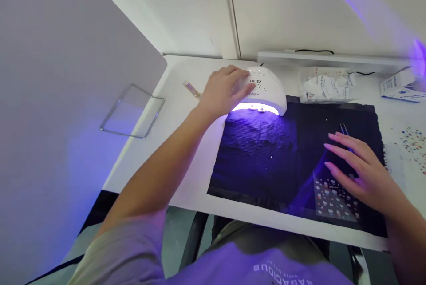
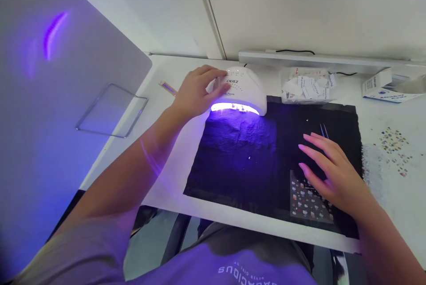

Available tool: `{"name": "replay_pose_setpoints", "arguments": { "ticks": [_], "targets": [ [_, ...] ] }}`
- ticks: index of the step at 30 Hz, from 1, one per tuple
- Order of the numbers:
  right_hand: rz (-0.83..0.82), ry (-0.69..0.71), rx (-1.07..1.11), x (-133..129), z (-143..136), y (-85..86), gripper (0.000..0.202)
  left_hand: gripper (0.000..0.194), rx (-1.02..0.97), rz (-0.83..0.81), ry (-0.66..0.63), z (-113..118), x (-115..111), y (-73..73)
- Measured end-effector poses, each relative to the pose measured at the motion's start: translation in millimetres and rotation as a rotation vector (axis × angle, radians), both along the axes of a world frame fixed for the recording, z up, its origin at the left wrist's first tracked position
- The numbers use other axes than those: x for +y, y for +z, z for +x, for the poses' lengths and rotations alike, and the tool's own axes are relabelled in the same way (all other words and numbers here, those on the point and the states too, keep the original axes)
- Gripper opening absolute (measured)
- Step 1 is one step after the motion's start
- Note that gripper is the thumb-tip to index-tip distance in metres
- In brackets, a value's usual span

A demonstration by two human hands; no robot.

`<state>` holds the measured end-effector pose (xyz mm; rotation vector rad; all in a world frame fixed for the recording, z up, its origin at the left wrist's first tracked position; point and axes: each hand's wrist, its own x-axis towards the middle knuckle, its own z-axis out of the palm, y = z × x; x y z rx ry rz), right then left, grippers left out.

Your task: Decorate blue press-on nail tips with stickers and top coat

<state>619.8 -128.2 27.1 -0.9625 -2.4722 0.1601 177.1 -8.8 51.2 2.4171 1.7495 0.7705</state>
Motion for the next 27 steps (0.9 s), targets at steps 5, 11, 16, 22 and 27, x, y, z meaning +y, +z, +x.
{"name": "replay_pose_setpoints", "arguments": {
  "ticks": [5,11,16,22,27],
  "targets": [
    [0.025,0.000,0.023,-3.8,-0.4,6.8,0.051,0.046,0.014,0.010,0.004,-0.8,-0.5,-1.7],
    [0.051,-0.003,0.010,-6.4,0.6,8.1,0.050,0.052,0.050,-0.024,0.008,-0.1,-1.4,1.3],
    [0.076,0.009,0.002,-7.6,0.2,9.2,0.051,0.049,0.080,-0.020,0.017,1.8,-3.6,3.2],
    [0.073,-0.010,-0.003,-8.2,-0.4,9.2,0.057,0.047,0.032,-0.004,0.024,1.9,-5.4,-2.1],
    [0.056,-0.010,-0.021,-9.4,0.7,10.5,0.071,0.042,0.011,0.010,0.029,2.7,-3.4,-4.8]
  ]
}}
